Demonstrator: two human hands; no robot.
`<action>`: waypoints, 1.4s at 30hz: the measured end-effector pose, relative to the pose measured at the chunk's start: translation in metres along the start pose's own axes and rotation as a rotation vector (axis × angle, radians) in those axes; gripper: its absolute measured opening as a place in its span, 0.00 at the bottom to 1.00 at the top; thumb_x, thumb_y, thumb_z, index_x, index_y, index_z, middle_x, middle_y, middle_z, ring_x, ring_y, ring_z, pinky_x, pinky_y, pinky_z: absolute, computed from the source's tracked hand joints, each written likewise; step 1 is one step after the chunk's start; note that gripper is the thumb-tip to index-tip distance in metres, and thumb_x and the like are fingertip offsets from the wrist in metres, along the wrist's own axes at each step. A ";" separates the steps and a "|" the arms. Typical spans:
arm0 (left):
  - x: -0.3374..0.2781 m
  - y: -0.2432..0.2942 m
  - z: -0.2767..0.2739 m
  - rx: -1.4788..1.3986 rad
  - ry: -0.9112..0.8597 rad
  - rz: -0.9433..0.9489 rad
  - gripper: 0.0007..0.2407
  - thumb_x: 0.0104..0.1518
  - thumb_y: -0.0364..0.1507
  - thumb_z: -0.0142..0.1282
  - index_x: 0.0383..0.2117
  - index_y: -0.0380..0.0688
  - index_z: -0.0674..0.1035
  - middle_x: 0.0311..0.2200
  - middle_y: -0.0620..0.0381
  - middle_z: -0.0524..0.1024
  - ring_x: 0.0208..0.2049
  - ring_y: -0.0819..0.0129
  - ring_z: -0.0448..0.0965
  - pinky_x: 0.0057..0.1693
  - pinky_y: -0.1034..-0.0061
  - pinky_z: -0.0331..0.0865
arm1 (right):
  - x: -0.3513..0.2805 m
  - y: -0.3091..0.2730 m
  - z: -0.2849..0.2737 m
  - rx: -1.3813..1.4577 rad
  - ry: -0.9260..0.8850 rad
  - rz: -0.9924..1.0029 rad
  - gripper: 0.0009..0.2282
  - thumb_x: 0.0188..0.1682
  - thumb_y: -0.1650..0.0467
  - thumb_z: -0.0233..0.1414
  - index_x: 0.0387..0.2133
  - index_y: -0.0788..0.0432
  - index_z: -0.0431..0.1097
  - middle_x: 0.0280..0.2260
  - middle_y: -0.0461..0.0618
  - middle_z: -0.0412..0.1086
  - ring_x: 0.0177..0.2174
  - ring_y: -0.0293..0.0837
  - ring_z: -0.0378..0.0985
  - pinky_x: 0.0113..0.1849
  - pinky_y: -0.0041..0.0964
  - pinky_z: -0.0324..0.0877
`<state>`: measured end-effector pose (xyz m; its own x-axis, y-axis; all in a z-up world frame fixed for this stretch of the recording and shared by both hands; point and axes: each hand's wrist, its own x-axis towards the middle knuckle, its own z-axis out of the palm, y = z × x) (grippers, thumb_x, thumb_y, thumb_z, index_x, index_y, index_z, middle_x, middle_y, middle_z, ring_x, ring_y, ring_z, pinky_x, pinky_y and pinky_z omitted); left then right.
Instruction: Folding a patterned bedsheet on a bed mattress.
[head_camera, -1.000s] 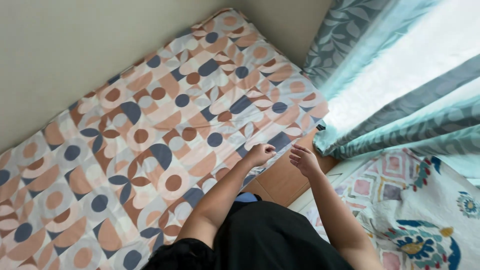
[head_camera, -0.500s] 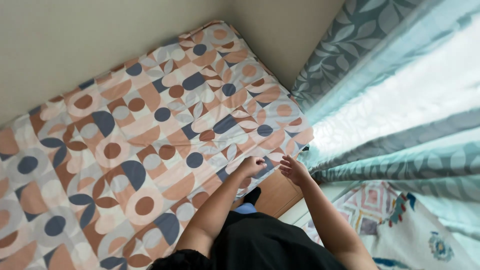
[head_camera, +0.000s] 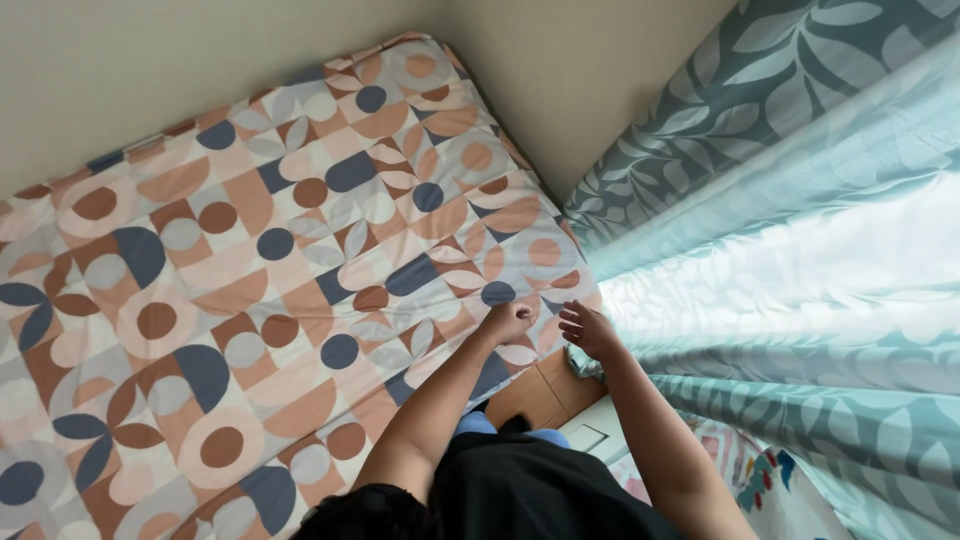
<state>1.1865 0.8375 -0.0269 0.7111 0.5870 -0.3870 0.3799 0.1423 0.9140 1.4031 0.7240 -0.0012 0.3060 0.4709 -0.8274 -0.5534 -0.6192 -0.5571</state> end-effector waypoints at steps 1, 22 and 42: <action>0.005 -0.002 0.005 -0.004 -0.001 -0.010 0.13 0.55 0.37 0.61 0.32 0.38 0.81 0.27 0.46 0.80 0.30 0.55 0.80 0.40 0.66 0.72 | 0.006 0.002 -0.010 -0.002 0.001 0.011 0.18 0.56 0.59 0.49 0.54 0.56 0.69 0.46 0.48 0.72 0.40 0.45 0.74 0.40 0.41 0.70; 0.094 -0.036 0.149 0.039 0.247 -0.316 0.19 0.56 0.35 0.60 0.51 0.40 0.77 0.45 0.47 0.81 0.46 0.55 0.82 0.51 0.67 0.74 | 0.182 0.003 -0.165 -0.390 0.179 0.149 0.24 0.53 0.63 0.52 0.63 0.49 0.57 0.46 0.52 0.70 0.36 0.47 0.77 0.37 0.45 0.73; 0.047 -0.033 0.195 0.068 0.345 -0.273 0.15 0.58 0.33 0.58 0.49 0.41 0.79 0.50 0.45 0.79 0.50 0.52 0.79 0.54 0.65 0.72 | 0.296 0.113 -0.227 -0.088 0.249 0.139 0.07 0.56 0.68 0.53 0.40 0.60 0.69 0.31 0.46 0.70 0.28 0.40 0.71 0.32 0.35 0.71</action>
<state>1.3234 0.7050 -0.0990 0.3444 0.7682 -0.5396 0.5726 0.2836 0.7692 1.6068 0.6505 -0.3253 0.4183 0.2157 -0.8823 -0.5377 -0.7241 -0.4319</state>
